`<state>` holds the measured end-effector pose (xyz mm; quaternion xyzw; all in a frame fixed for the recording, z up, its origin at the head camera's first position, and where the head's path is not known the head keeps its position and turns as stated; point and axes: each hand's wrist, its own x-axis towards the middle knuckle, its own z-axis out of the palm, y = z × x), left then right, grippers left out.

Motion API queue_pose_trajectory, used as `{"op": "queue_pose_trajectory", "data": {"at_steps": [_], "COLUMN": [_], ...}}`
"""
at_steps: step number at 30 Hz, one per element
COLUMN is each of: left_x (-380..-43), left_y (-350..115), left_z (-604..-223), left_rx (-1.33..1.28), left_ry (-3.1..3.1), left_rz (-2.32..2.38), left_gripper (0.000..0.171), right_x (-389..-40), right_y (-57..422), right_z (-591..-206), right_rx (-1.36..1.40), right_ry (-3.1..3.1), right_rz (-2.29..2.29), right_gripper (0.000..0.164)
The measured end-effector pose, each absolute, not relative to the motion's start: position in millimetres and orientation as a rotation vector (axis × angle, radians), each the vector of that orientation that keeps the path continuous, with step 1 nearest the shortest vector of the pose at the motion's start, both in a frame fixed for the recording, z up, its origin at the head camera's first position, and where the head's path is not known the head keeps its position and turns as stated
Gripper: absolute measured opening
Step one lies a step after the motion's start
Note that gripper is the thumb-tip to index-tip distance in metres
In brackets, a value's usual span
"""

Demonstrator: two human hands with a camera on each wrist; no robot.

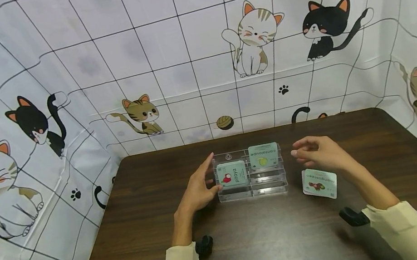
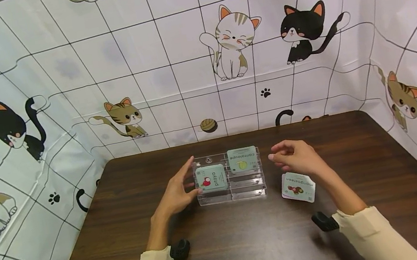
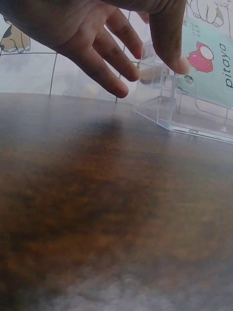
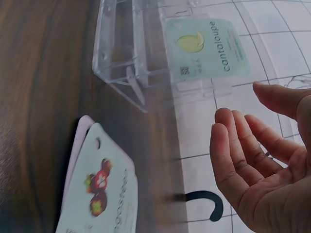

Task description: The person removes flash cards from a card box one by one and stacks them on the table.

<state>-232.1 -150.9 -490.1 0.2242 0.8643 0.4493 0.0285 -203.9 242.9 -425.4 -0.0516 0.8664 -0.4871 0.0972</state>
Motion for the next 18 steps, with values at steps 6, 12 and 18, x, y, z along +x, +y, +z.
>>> {"op": "queue_pose_trajectory", "data": {"at_steps": [6, 12, 18], "left_x": [-232, -233, -233], "left_y": [-152, -152, -152], "left_z": [-490, -492, -492], "left_rx": [0.683, 0.679, 0.674], "left_ry": [2.665, 2.659, 2.660], "left_rz": [1.388, 1.389, 1.393], "left_gripper": [0.103, 0.104, 0.103], "right_x": [-209, -215, -221], "right_y": [230, 221, 214], "right_z": [-417, -414, -414], "right_rx": [-0.169, -0.219, -0.211], "right_ry": [2.553, 2.553, 2.618], "right_rz": [-1.495, -1.526, -1.490], "right_gripper": [0.057, 0.053, 0.049]}}
